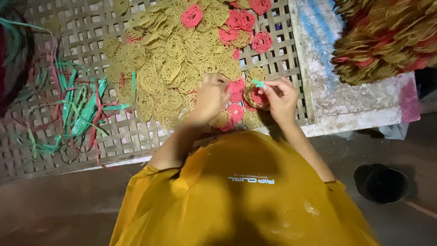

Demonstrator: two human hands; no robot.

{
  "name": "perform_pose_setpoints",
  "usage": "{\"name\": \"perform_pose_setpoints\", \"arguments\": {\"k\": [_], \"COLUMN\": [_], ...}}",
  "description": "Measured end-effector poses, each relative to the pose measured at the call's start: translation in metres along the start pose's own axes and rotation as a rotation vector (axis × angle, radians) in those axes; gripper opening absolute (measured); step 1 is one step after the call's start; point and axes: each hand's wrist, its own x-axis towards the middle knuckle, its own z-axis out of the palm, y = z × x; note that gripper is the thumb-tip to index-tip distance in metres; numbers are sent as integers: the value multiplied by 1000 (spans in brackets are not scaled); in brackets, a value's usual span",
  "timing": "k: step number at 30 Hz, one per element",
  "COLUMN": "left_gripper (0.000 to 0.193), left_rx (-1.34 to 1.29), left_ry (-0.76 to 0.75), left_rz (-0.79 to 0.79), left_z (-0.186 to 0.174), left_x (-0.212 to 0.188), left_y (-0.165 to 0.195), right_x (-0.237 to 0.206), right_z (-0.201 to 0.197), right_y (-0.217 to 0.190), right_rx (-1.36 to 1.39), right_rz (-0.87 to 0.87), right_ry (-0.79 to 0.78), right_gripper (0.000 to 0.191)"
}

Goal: The person repeatedly picks up small bundles of dried noodles from a plastic tray and ties them with a green plastic strip. The tied bundles are placed back on the tray among other completed bundles.

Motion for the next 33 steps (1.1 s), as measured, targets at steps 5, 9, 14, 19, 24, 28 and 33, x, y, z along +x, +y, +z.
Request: {"name": "perform_pose_setpoints", "arguments": {"k": [5, 9, 14, 19, 24, 28, 33], "left_gripper": [34, 38, 35, 40, 38, 37, 31], "left_rx": [-684, -1258, -1260, -1036, -1141, -1258, -1198], "left_ry": [208, -18, 29, -58, 66, 62, 38], "left_rz": [-63, -313, -129, -263, -145, -160, -54], "left_z": [5, 12, 10, 8, 19, 25, 21], "left_x": [11, 9, 2, -14, -11, -9, -17], "left_y": [-25, -13, 4, 17, 17, 15, 20], "right_x": [0, 2, 0, -6, -11, -13, -16], "right_z": [13, 22, 22, 23, 22, 22, 24], "right_y": [-17, -24, -26, -25, -26, -30, -33], "right_rx": [-413, -580, -727, -780, -771, -789, -795], "right_rz": [-236, -360, -447, -507, -505, -515, -545], "right_ry": [-69, -2, 39, 43, 57, 44, -1], "right_gripper": [5, 7, 8, 10, 9, 10, 10]}}
